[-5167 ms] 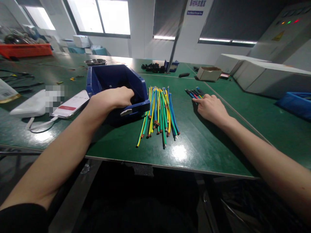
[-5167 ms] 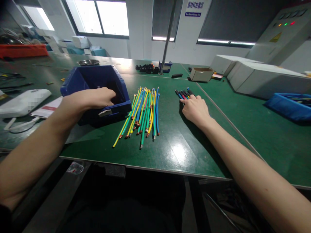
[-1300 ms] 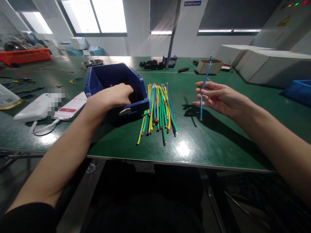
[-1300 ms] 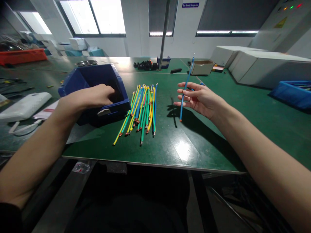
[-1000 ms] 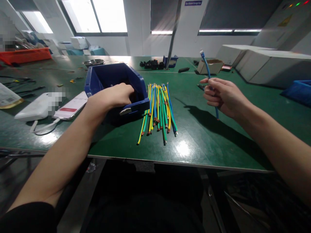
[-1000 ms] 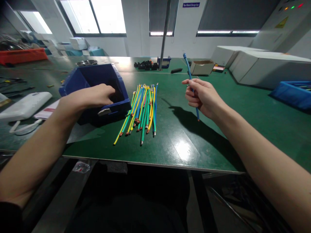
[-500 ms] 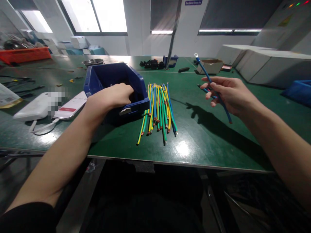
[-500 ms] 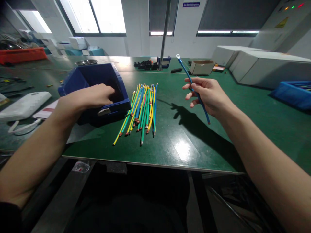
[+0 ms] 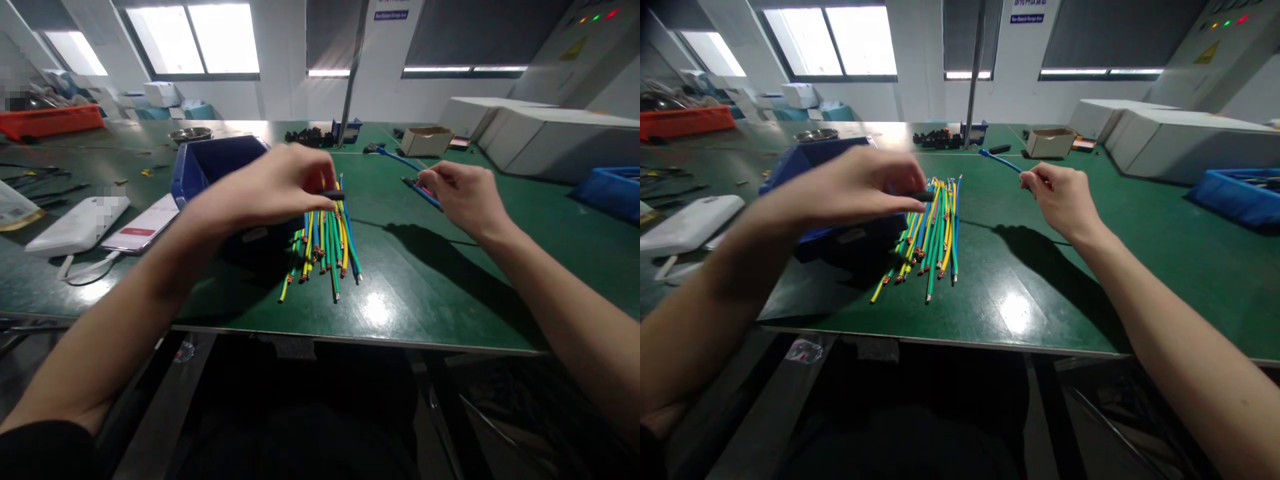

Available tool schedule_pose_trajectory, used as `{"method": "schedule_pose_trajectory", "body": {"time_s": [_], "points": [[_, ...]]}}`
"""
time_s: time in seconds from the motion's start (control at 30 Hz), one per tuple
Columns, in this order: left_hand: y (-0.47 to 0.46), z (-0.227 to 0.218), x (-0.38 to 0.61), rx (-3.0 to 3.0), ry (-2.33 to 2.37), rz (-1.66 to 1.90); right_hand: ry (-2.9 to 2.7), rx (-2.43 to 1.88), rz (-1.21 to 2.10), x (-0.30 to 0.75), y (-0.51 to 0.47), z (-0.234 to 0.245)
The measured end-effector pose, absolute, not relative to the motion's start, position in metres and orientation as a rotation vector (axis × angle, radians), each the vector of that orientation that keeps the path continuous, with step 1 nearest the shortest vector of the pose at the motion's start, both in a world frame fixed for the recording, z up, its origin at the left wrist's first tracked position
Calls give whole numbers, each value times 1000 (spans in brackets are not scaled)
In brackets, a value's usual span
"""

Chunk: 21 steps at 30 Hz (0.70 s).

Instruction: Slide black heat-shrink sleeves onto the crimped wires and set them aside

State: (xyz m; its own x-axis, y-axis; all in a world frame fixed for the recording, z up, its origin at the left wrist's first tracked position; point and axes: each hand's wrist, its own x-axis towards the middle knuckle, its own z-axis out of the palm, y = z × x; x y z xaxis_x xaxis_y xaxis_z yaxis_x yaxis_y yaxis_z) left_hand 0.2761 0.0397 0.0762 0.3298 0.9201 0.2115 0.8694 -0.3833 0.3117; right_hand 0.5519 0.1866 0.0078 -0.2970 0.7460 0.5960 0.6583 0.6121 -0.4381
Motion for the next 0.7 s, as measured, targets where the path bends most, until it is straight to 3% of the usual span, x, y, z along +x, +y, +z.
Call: {"method": "schedule_pose_trajectory", "body": {"time_s": [0.13, 0.23, 0.4, 0.7], "points": [[69, 24, 312, 2607, 1478, 478, -2155, -912, 115, 555, 196, 0], [79, -1, 319, 2543, 1393, 699, -2274, -870, 98, 556, 197, -3], [75, -11, 324, 2259, 1345, 999, -2364, -838, 104, 551, 192, -4], [89, -26, 318, 2000, 1340, 1086, -2396, -884, -204, 548, 180, -1]]}}
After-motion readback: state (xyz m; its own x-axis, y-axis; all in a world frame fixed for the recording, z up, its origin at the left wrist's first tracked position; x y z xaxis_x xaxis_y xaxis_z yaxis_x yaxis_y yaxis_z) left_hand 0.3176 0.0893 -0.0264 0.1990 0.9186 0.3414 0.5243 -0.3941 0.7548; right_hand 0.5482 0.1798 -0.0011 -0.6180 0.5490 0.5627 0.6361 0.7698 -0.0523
